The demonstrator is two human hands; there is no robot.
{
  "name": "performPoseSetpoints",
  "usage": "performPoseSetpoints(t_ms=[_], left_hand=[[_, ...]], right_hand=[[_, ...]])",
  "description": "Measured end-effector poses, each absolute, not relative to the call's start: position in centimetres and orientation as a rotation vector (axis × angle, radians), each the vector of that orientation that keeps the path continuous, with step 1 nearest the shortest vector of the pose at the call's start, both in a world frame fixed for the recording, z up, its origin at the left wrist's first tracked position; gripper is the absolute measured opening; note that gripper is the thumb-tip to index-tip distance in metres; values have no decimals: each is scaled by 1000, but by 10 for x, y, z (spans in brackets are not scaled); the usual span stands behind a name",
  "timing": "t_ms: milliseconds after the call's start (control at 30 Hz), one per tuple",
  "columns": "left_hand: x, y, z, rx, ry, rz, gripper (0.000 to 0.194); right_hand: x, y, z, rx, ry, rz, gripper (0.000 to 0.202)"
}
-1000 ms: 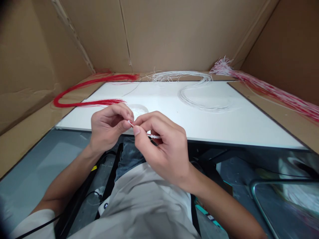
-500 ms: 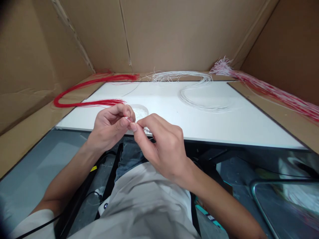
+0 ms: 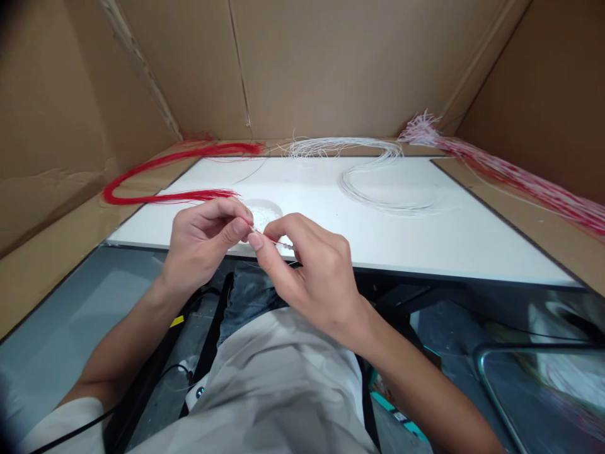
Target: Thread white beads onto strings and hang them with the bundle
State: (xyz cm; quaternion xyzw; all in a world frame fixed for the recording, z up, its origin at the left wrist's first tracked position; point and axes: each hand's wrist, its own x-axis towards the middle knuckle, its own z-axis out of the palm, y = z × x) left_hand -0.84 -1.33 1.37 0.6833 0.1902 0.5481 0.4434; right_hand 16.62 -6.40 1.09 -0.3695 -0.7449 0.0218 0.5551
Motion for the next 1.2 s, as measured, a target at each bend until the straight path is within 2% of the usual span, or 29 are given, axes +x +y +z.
performPoseSetpoints(t_ms=[167, 333, 567, 700, 800, 1200], left_hand=[[-3, -19, 12, 1746, 506, 1432, 25], [-3, -17, 10, 1732, 566, 1537, 26], [-4, -15, 6, 1704, 518, 1640, 14], [-5, -16, 1, 1691, 491, 1660, 40], [-5, -19, -1, 1685, 532, 1682, 52], [-3, -28, -4, 1737, 519, 1677, 62]], right_hand=[[166, -65, 9, -933, -1730, 87, 10], [165, -64, 6, -944, -1722, 96, 17], [165, -64, 9, -974, -1594, 190, 10], [165, -65, 12, -978, -1463, 327, 12], [163, -67, 15, -908, -1419, 441, 16], [162, -73, 18, -811, -1423, 625, 24]])
